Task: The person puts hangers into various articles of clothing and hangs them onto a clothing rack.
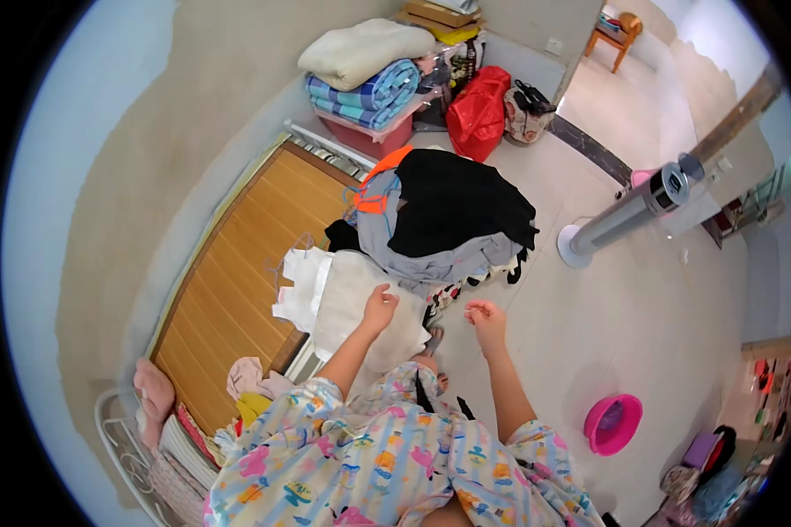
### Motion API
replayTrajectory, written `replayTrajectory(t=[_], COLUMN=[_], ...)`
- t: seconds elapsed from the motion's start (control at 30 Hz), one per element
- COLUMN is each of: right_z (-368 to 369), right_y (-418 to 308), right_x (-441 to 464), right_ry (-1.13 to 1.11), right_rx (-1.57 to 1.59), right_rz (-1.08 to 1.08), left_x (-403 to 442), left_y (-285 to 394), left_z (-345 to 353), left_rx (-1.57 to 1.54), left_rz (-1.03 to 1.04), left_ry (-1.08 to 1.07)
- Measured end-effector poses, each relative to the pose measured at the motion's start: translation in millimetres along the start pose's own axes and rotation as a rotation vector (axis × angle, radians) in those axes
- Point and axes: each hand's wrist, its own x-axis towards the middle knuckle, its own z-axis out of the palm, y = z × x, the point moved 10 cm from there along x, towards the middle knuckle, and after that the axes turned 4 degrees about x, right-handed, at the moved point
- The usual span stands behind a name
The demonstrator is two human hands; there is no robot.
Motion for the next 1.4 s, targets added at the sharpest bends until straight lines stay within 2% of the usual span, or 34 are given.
replayTrajectory(t=[0.13,0.3,0.33,0.43,0.53,0.63,0.73,0.77,0.83,0.93,0.97,1.0,1.03,1.1,1.2,1.3,1.33,1.4], right_z=[-4,-23,-21,-12,15,39,49,52,49,58,71,79,100,114,116,87,79,58], right_y=[-6,-14,-18,-27,-48,-53,-57,-63,-89,-171,-204,-232,-271,-304,-323,-316,-317,-316], right_x=[41,88,106,154,194,216,235,242,266,291,291,292,284,284,284,300,296,284], right_ry=[-0.031,-0.009,-0.030,-0.088,-0.140,-0.160,-0.193,-0.202,-0.209,-0.109,-0.097,-0.044,-0.028,-0.027,-0.056,-0.328,-0.290,-0.215], right_rx=[-0.132,-0.236,-0.258,-0.314,-0.373,-0.365,-0.373,-0.383,-0.460,-0.639,-0.710,-0.909,-0.913,-1.043,-1.454,-1.335,-1.289,-1.193], right_rz=[0.050,0.158,0.158,0.145,0.097,0.130,0.112,0.089,-0.107,-0.567,-0.533,-0.746,-0.764,-0.826,-0.972,-0.836,-0.818,-0.782], left_x=[104,205,227,274,274,297,292,286,258,189,178,169,161,157,163,173,179,217], left_y=[-58,-63,-74,-119,-112,-141,-105,-75,4,128,147,162,176,193,198,207,210,173], left_z=[21,26,34,62,72,99,72,52,19,-18,-25,-31,-37,-47,-46,-45,-48,-59], left_rx=[-0.039,0.085,0.031,-0.141,-0.452,-0.687,-0.698,-0.527,-0.169,0.072,0.053,0.034,0.015,-0.089,-0.166,-0.259,-0.300,-0.241], left_rz=[-0.029,-0.161,-0.226,-0.375,-0.627,-0.726,-0.496,-0.310,0.058,0.312,0.378,0.446,0.514,0.475,0.458,0.543,0.583,0.549], left_ry=[0.111,0.277,0.235,0.283,0.223,0.116,0.349,0.412,0.515,0.586,0.548,0.509,0.468,0.342,0.172,0.025,-0.021,0.066])
